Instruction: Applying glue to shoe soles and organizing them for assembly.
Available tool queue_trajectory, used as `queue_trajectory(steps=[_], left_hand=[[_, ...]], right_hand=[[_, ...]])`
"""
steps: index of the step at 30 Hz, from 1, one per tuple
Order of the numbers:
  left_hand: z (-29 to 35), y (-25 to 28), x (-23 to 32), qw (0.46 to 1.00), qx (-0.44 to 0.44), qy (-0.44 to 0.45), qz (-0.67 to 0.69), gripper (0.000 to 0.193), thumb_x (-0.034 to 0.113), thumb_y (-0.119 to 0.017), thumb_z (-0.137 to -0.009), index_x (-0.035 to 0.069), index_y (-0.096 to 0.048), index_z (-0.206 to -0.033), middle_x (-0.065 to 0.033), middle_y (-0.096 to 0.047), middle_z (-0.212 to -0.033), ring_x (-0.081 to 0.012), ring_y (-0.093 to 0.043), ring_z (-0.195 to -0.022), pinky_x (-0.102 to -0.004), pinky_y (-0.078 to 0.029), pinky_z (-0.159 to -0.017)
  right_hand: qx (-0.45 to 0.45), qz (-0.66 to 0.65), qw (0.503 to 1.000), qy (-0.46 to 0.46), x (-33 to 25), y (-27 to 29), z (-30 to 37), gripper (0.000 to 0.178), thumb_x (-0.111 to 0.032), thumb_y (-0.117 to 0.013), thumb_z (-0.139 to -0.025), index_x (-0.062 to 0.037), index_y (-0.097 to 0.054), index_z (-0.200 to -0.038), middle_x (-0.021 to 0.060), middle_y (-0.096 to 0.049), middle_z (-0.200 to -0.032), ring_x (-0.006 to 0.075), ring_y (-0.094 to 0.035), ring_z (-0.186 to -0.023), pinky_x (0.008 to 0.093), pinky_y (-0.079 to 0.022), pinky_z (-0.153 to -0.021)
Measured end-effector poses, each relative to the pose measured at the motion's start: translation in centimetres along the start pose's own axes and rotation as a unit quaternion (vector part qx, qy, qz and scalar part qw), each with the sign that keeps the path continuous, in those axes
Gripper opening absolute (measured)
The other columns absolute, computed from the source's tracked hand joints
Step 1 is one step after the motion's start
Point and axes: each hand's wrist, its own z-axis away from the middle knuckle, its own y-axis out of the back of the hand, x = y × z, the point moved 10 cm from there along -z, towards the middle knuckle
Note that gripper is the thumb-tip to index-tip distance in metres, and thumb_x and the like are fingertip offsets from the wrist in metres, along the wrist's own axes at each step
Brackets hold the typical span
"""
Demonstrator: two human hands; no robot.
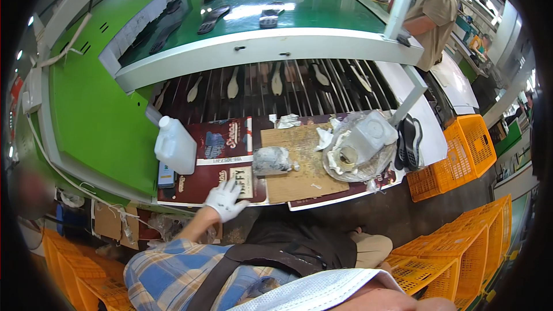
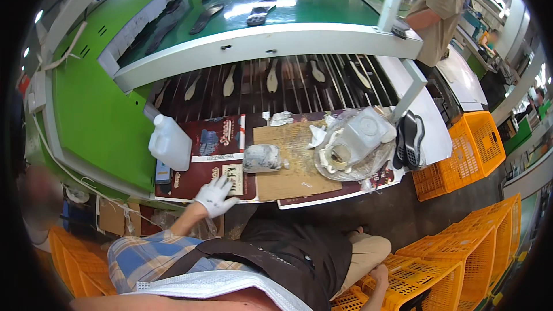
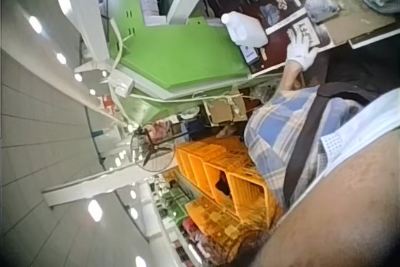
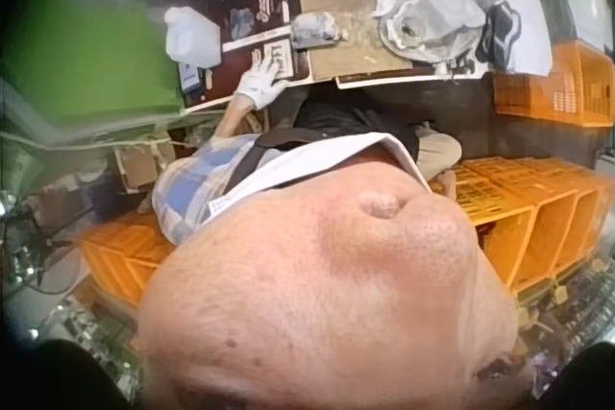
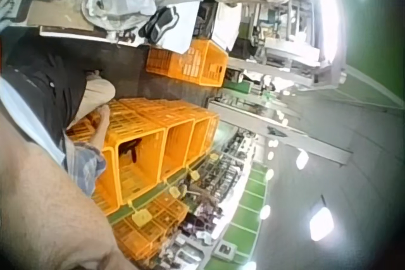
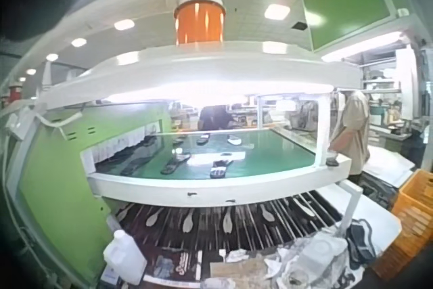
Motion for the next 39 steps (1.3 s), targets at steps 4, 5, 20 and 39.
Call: queue_trajectory(steps=[4, 5, 20, 39], left_hand=[[0.2, 1.9, 2.6, 0.97, -0.237, 0.024, -0.046, 0.058, 0.054, -0.041, -0.092, 0.005, -0.068, -0.105, -0.0192, -0.067, -0.105, -0.0343, -0.065, -0.098, -0.0421, -0.051, -0.086], [0.0, 2.6, 4.4, 0.966, -0.253, 0.014, -0.053, 0.059, 0.055, -0.041, -0.092, 0.005, -0.069, -0.103, -0.0194, -0.069, -0.099, -0.0351, -0.066, -0.094, -0.0416, -0.052, -0.085], [3.3, -2.1, 52.5, 0.717, -0.135, -0.684, 0.021, 0.034, 0.032, -0.065, -0.083, 0.006, -0.056, -0.104, -0.0124, -0.059, -0.092, -0.0316, -0.06, -0.081, -0.0428, -0.049, -0.067], [-0.8, -7.6, 72.8, 0.548, -0.246, -0.766, -0.229, 0.035, 0.041, -0.052, -0.091, 0.008, -0.057, -0.102, -0.0163, -0.062, -0.1, -0.0339, -0.062, -0.094, -0.0452, -0.049, -0.081]], right_hand=[[-0.016, -0.147, 0.989, 0.012, 4.0, -2.1, -1.6, 0.026, -0.012, -0.067, -0.074, 0.0042, -0.07, -0.095, 0.0236, -0.07, -0.087, 0.0329, -0.069, -0.079, 0.0409, -0.051, -0.072], [-0.016, -0.204, 0.979, -0.002, 5.1, -2.5, -2.3, 0.027, -0.012, -0.067, -0.074, 0.0044, -0.07, -0.095, 0.0236, -0.07, -0.087, 0.0332, -0.069, -0.079, 0.0409, -0.051, -0.071], [0.203, -0.166, 0.965, 0.025, 14.0, 18.0, 6.3, 0.023, -0.021, -0.065, -0.081, -0.0004, -0.065, -0.092, 0.0166, -0.068, -0.085, 0.0327, -0.065, -0.078, 0.0405, -0.05, -0.071], [0.123, -0.229, 0.94, -0.223, 38.1, 22.1, 13.3, 0.024, -0.017, -0.068, -0.076, 0.0034, -0.064, -0.088, 0.009, -0.062, -0.065, 0.0166, -0.061, -0.058, 0.0332, -0.05, -0.056]])
